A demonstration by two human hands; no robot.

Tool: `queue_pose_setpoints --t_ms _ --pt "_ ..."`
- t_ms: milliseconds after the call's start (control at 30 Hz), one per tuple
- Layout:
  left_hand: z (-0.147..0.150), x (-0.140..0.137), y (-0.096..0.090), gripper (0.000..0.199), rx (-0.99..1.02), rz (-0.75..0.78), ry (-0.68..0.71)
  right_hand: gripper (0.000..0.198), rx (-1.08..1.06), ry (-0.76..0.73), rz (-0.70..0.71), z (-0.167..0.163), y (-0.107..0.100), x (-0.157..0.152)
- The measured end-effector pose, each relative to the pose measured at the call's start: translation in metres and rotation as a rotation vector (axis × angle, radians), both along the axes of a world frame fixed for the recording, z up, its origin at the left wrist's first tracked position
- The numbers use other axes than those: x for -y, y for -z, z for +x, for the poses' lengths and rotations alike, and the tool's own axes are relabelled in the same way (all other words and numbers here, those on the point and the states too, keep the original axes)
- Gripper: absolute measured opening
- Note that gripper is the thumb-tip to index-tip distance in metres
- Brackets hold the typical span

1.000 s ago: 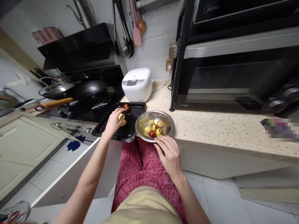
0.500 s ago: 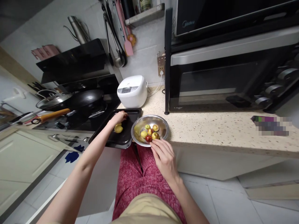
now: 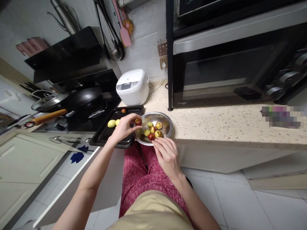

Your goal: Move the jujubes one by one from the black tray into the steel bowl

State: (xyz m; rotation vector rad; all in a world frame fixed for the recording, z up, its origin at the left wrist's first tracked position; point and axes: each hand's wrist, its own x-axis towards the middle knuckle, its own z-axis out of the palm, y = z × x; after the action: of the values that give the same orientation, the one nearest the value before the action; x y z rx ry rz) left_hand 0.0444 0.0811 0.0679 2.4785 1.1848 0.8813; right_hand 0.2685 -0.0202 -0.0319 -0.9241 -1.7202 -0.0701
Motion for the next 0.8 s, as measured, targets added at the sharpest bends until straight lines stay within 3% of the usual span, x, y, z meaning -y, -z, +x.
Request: queue_pose_setpoints --t_ms 200,467,800 --pt "0.017 0.023 0.012 0.027 -0.054 -0.081 0.068 0.031 -0.005 -0.001 0.002 0.0 0.0 0.0" --pt "0.017 0.024 0.015 0.02 -0.061 -0.156 0.103 0.028 -0.013 0.008 -0.011 0.0 0.001 -0.001" --pt "0.014 0.015 0.016 0.02 -0.099 -0.191 0.053 0.028 -0.009 -0.008 -0.019 -0.001 0.0 -0.001"
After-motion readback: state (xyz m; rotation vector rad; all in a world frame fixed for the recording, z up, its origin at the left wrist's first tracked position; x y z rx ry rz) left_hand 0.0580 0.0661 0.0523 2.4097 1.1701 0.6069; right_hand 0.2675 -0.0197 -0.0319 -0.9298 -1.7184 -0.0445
